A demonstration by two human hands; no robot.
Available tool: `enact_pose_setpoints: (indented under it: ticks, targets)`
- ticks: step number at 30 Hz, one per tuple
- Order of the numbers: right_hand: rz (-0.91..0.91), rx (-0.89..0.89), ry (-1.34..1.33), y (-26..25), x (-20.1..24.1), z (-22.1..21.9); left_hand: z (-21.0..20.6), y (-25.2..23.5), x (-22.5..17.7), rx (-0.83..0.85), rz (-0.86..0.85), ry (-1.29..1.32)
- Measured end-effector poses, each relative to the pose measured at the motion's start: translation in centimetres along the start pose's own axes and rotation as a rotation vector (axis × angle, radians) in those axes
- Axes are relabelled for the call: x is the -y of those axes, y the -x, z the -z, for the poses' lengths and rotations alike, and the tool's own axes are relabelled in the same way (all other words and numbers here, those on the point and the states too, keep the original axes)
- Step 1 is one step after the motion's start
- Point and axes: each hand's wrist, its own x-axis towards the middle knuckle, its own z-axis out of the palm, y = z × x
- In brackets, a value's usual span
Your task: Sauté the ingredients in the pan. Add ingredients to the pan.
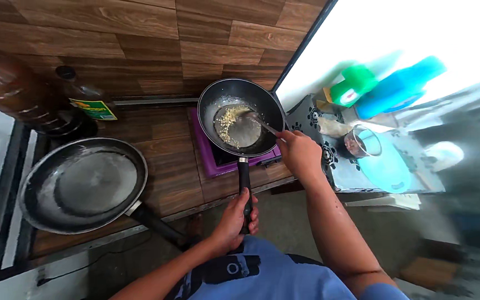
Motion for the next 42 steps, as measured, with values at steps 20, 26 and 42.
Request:
enact_pose_setpoints:
  ticks: [20, 26, 42]
  targets:
    - [0.089, -0.098, 0.142, 8.9, -4.9, 2.7, -0.3, -0.1, 0.5, -0.028, -0.038, 0.013]
    - [-0.096, 0.068, 0.074, 2.4, -3.5, -0.4, -0.5, 0.0, 0.5, -0.055, -0.029, 0.009]
    - [0.025, 0.053, 0.329, 2.0, -3.0, 1.4, -0.6, 0.0, 0.2, -0.046, -0.038, 0.0]
